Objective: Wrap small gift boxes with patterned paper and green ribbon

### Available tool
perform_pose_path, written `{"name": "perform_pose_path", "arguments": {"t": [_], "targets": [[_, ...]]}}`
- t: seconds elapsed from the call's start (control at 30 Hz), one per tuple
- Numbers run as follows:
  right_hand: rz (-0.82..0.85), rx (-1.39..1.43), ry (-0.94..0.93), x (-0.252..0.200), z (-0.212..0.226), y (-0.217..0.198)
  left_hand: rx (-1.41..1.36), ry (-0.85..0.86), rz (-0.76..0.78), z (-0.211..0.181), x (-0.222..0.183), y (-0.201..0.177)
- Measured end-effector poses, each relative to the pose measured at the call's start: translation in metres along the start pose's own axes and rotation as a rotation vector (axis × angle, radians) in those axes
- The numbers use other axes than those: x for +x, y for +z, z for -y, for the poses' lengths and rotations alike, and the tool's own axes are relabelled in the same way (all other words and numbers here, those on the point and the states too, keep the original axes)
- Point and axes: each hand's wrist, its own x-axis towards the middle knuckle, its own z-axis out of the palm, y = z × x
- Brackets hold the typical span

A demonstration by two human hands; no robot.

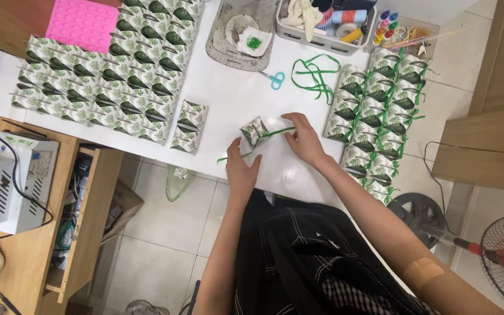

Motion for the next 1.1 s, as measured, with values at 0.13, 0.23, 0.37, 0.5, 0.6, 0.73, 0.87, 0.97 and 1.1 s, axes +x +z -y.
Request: {"name": "perform_pose_path", "arguments": {"t": [0.13,0.23,0.37,0.5,0.6,0.73,0.87,0.97,1.1], "targets": [[0.127,0.054,-0.033,0.002,-0.003,0.028,0.019,-0.064,0.164,0.014,0.01,0.034],[0.15,0.017,0.018,0.002,-0.026,0.043,-0.009,-0.058,0.146,0.026,0.011,0.043],[0.206,-0.084,0.124,0.002,-0.01,0.03,-0.055,-0.162,0.163,0.032,0.017,0.032],[0.36,0.036,0.324,0.012,-0.033,0.027,-0.235,-0.37,0.276,0.043,0.018,0.02],[0.469,0.258,0.374,0.015,-0.049,0.029,-0.63,-0.554,0.382,0.074,0.014,0.024],[0.499,0.357,0.304,0.015,-0.059,0.032,-0.59,-0.635,0.497,0.056,0.019,0.011],[0.475,0.454,0.282,0.013,-0.049,0.027,-0.673,-0.75,0.582,0.046,0.028,0.006],[0.457,0.468,0.278,0.012,-0.038,0.021,-0.718,-0.935,0.738,0.056,0.032,0.014],[0.424,0.366,0.298,0.011,-0.03,0.018,-0.867,-1.08,0.823,0.088,0.026,0.03]]}}
